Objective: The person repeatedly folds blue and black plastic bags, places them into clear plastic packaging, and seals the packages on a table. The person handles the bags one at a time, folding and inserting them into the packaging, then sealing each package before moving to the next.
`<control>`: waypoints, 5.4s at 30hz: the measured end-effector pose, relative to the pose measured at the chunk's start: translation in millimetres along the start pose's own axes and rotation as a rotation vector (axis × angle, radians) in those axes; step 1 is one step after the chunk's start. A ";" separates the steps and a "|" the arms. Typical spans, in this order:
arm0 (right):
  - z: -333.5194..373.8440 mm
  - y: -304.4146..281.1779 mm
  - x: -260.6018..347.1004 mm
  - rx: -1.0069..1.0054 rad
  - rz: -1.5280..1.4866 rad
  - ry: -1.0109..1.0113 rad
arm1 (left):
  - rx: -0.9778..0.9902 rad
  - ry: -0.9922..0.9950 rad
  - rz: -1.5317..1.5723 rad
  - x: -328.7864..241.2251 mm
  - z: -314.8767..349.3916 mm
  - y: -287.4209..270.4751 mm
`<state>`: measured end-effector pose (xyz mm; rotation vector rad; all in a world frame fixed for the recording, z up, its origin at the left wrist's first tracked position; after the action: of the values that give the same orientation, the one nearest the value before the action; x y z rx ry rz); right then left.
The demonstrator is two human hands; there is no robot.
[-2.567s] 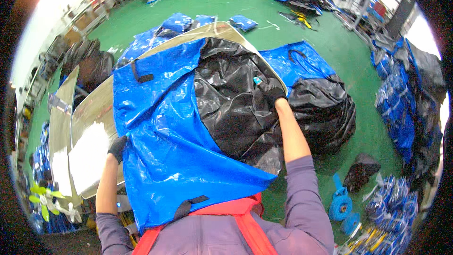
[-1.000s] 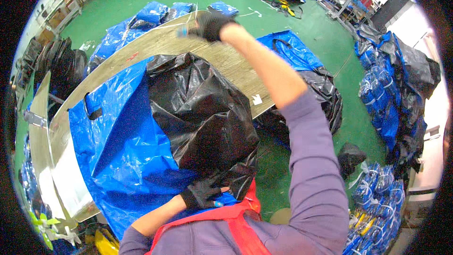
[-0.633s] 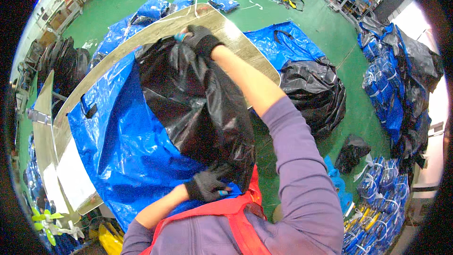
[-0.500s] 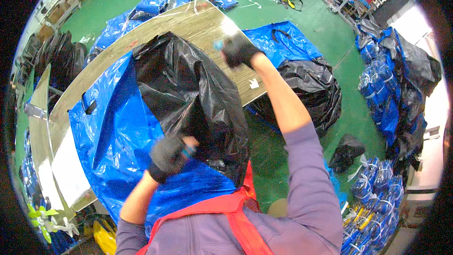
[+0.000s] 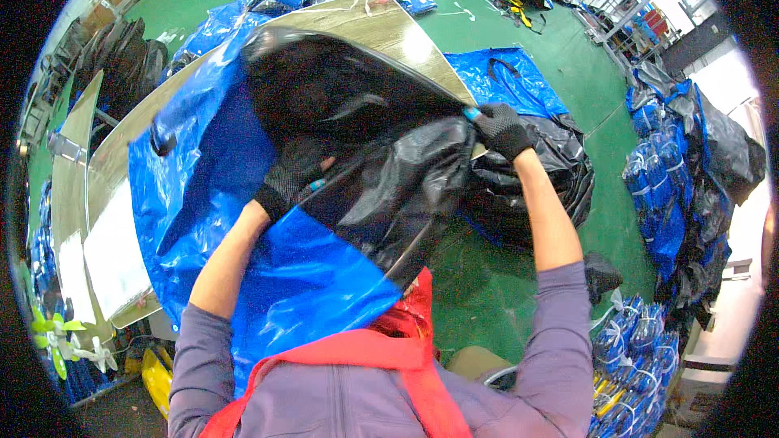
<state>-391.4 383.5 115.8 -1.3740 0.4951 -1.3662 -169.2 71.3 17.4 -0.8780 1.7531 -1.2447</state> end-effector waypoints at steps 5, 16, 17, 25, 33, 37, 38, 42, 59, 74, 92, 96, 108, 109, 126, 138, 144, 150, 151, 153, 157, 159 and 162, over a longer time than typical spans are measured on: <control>24.3 -14.7 66.6 -0.331 0.570 -0.107 | 0.037 -0.214 0.328 11.1 -16.0 18.5; -45.8 142.3 152.9 -0.231 0.908 -0.615 | -0.565 -1.448 0.090 -158.8 315.0 -93.5; -53.1 148.1 146.3 -0.170 0.804 -0.658 | -0.647 -1.632 0.459 -178.0 347.6 -80.5; -94.7 109.7 119.9 -0.226 0.905 -0.674 | -0.798 -1.823 1.193 -184.8 431.0 -88.2; -89.4 107.4 148.3 0.167 0.806 -0.322 | -0.480 -0.807 -0.645 -138.6 305.3 -100.3; -98.6 110.1 190.4 -0.048 0.568 -0.460 | -0.611 -0.476 -0.287 -139.9 204.2 -82.0; -99.2 114.2 192.3 -0.051 0.372 -0.524 | -0.433 -0.356 -0.327 -143.2 183.6 -69.8; -94.9 151.7 171.9 -0.170 0.573 -0.516 | -0.213 -0.055 -0.210 -148.4 173.6 -62.3; -39.9 92.6 217.4 0.456 0.422 -0.691 | -0.535 -1.076 0.591 251.3 248.8 -122.8; -104.9 121.3 204.7 -0.449 0.482 -1.173 | 0.021 -0.054 0.113 -60.9 17.4 -0.7; -171.9 73.2 302.1 -0.295 0.463 -0.572 | -0.003 -0.243 -0.201 108.1 -15.0 -5.6; -49.6 80.2 257.4 -0.456 0.369 -1.348 | -0.185 0.027 -0.108 131.1 22.5 -29.5; -1.4 134.8 175.8 0.403 1.017 -1.063 | -0.870 -0.871 -0.253 186.2 275.3 -240.0; 3.8 125.3 188.1 0.431 1.005 -1.063 | -0.361 -0.378 -0.835 184.2 239.7 -246.6; -30.2 105.7 134.7 -0.094 0.697 -0.781 | -0.040 0.006 -0.071 20.8 18.9 -64.7; 122.7 57.2 61.8 -0.045 0.500 -1.074 | 0.026 0.198 0.037 -51.7 -65.3 11.1; -17.1 89.5 110.3 0.346 0.483 -0.626 | 0.083 0.162 -0.006 -21.3 -4.3 24.4; -28.3 108.8 63.3 0.128 0.204 -0.547 | 0.289 -0.035 -0.070 48.6 276.8 -70.3; -25.3 107.8 60.7 0.076 0.176 -0.622 | 0.285 -0.237 0.111 39.4 315.5 -88.2; -24.1 107.9 59.9 0.133 0.259 -0.562 | 0.247 -0.623 0.472 10.9 369.2 -120.3; -26.6 105.9 68.9 0.155 0.431 -0.446 | -0.311 -0.835 1.235 -47.2 396.2 -144.8; -25.1 106.5 67.8 0.145 0.366 -0.485 | -0.672 -1.121 1.032 -49.0 393.7 -125.7; -20.0 113.1 61.9 0.137 0.398 -0.573 | -0.340 -1.551 0.572 -22.1 371.2 -73.7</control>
<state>-350.5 285.2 40.4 -1.3867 0.2609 -0.6319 178.3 -79.9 18.5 -0.9667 0.7441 0.2484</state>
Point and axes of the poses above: each hand's wrist, its own z-axis away from the middle knuckle, its own y-axis out of the palm, x = y × z, the point moved 2 cm from there along -z, towards the middle knuckle, and after that the axes turned 5 degrees about y, right-handed, at the moved point
